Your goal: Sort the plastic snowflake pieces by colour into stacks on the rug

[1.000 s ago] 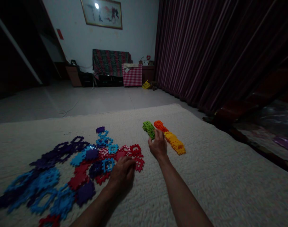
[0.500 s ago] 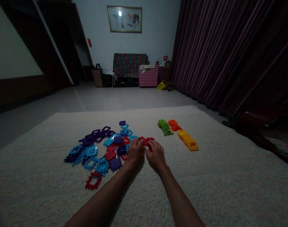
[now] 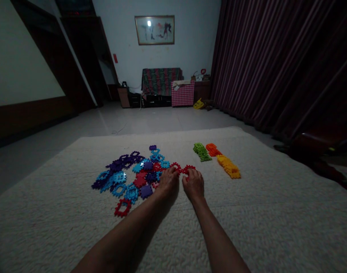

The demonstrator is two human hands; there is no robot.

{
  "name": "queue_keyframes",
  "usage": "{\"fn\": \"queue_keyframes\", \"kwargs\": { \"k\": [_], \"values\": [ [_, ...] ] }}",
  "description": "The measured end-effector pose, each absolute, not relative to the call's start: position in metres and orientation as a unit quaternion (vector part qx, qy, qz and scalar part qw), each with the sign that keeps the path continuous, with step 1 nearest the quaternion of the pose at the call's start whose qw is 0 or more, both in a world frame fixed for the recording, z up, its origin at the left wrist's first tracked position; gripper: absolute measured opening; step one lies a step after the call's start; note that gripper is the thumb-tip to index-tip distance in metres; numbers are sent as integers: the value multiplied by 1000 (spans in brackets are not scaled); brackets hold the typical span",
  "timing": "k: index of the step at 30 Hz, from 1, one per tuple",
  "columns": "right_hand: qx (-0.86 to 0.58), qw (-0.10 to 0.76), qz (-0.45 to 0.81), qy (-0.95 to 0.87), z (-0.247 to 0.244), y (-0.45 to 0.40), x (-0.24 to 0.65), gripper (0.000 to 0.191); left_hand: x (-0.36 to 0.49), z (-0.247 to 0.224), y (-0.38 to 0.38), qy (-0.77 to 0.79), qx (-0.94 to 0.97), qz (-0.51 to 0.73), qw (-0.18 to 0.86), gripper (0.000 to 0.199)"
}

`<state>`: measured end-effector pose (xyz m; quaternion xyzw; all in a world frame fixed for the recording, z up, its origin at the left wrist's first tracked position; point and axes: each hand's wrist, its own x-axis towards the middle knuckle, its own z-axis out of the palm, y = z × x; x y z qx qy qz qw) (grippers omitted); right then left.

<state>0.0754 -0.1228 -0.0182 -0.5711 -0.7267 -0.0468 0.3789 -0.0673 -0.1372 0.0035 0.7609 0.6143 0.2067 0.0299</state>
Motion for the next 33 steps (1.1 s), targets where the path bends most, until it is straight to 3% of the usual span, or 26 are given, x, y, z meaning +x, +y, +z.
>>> {"fn": "queue_keyframes", "kwargs": {
  "k": [10, 20, 24, 27, 33],
  "values": [
    [-563, 417, -54, -711, -12, -121, 77, 31, -42, 14, -117, 609, 752, 242, 69, 22],
    [-554, 403, -29, -728, -11, -122, 78, 36, -38, 25, -110, 580, 748, 282, 159, 34],
    [-564, 385, -51, -729, -8, -126, 74, 36, -68, 40, -107, 575, 769, 264, 92, 35],
    [-587, 364, -58, -721, -7, -129, 71, 32, -109, 48, -104, 666, 712, 218, 33, 33],
    [-593, 350, -53, -723, -4, -130, 69, 29, -189, 46, -103, 725, 665, 176, 36, 33]
  ]
}}
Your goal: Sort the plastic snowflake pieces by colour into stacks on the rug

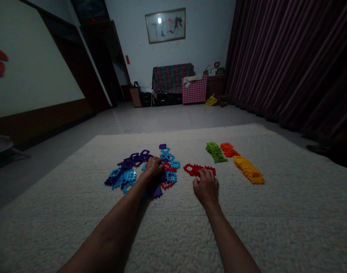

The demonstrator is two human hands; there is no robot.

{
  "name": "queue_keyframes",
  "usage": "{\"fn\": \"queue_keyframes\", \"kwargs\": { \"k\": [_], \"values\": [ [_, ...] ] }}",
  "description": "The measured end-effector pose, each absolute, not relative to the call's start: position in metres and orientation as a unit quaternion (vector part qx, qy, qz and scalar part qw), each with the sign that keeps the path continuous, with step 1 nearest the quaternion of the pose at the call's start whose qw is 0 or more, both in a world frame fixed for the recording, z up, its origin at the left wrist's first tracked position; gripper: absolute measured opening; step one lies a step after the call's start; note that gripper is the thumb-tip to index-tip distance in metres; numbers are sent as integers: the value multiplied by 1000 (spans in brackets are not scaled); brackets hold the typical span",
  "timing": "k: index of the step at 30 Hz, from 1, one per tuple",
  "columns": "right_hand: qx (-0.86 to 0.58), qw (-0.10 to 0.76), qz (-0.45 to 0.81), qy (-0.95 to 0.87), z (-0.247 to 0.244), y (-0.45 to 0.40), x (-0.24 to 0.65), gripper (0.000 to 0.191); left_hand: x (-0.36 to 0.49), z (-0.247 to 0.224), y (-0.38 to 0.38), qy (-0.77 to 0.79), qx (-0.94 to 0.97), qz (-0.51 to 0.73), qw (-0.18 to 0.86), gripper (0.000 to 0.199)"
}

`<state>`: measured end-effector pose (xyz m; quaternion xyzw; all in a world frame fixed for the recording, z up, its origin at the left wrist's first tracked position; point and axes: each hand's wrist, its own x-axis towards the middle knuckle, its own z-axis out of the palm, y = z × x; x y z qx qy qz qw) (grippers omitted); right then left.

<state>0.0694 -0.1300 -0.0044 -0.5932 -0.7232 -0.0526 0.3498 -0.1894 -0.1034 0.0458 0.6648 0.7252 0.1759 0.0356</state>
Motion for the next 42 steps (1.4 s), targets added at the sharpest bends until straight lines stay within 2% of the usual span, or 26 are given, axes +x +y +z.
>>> {"fn": "queue_keyframes", "kwargs": {
  "k": [9, 14, 21, 27, 34, 39, 42],
  "values": [
    [-597, 343, -54, -723, -4, -130, 69, 27, -250, 42, -113, 717, 663, 216, 23, 38],
    [-594, 344, -56, -725, -6, -129, 69, 28, -246, 39, -112, 733, 637, 238, -4, 39],
    [-595, 346, -59, -723, -9, -127, 70, 28, -243, 34, -108, 672, 716, 184, 43, 36],
    [-603, 334, -56, -722, -7, -128, 70, 26, -250, 37, -119, 708, 678, 197, -13, 35],
    [-600, 335, -54, -724, -5, -129, 70, 26, -221, 35, -125, 651, 743, 153, 35, 28],
    [-603, 330, -53, -724, -2, -131, 68, 26, -216, 32, -122, 674, 716, 175, 48, 37],
    [-605, 325, -49, -725, 1, -132, 68, 25, -215, 34, -114, 697, 673, 237, 73, 44]
  ]
}}
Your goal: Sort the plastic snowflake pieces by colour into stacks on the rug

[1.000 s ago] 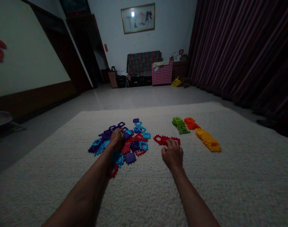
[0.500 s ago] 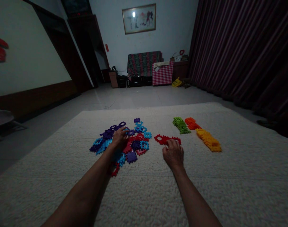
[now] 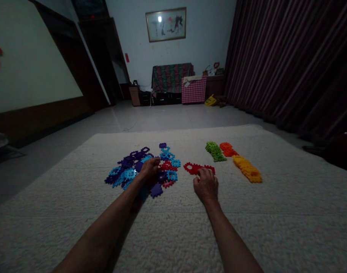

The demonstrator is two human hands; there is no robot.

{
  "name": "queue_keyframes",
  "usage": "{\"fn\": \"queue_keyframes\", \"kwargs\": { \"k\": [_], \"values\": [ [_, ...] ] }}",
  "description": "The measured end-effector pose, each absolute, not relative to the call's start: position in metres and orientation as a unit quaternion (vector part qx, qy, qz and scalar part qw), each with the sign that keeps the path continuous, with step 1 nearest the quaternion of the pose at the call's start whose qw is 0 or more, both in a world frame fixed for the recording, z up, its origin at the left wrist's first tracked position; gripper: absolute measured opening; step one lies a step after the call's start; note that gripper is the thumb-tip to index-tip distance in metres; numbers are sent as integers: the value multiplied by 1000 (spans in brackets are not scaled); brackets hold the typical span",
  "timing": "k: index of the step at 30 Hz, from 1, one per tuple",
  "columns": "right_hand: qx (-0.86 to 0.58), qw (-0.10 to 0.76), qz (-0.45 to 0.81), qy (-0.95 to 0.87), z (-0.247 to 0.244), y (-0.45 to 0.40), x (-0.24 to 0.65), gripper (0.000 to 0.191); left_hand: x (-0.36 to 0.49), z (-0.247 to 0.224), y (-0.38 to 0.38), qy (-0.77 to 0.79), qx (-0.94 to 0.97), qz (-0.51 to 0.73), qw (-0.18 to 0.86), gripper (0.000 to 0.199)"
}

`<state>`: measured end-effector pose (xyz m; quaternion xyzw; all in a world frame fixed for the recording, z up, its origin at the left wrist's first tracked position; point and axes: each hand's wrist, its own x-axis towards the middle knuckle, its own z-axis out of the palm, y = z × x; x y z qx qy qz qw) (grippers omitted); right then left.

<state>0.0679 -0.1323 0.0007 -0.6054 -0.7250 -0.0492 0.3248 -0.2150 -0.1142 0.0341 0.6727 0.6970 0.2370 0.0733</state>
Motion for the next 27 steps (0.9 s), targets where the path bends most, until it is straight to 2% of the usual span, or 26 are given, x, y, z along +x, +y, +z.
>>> {"fn": "queue_keyframes", "kwargs": {
  "k": [4, 7, 12, 15, 19, 24, 27],
  "values": [
    [-610, 320, -45, -724, 1, -133, 68, 23, -205, 36, -99, 706, 584, 373, 148, 45],
    [-609, 323, -44, -723, 0, -132, 68, 23, -191, 34, -92, 699, 570, 391, 185, 46],
    [-605, 336, -41, -721, -1, -132, 68, 25, -174, 35, -95, 708, 628, 282, 156, 26],
    [-605, 336, -41, -721, -1, -132, 68, 26, -170, 39, -97, 724, 649, 194, 129, 34],
    [-607, 335, -41, -720, -2, -131, 68, 26, -163, 40, -94, 736, 645, 160, 130, 43],
    [-609, 333, -37, -719, -1, -132, 69, 27, -163, 37, -89, 730, 604, 258, 189, 41],
    [-610, 333, -33, -719, 0, -132, 68, 27, -172, 38, -87, 720, 569, 324, 228, 48]
  ]
}}
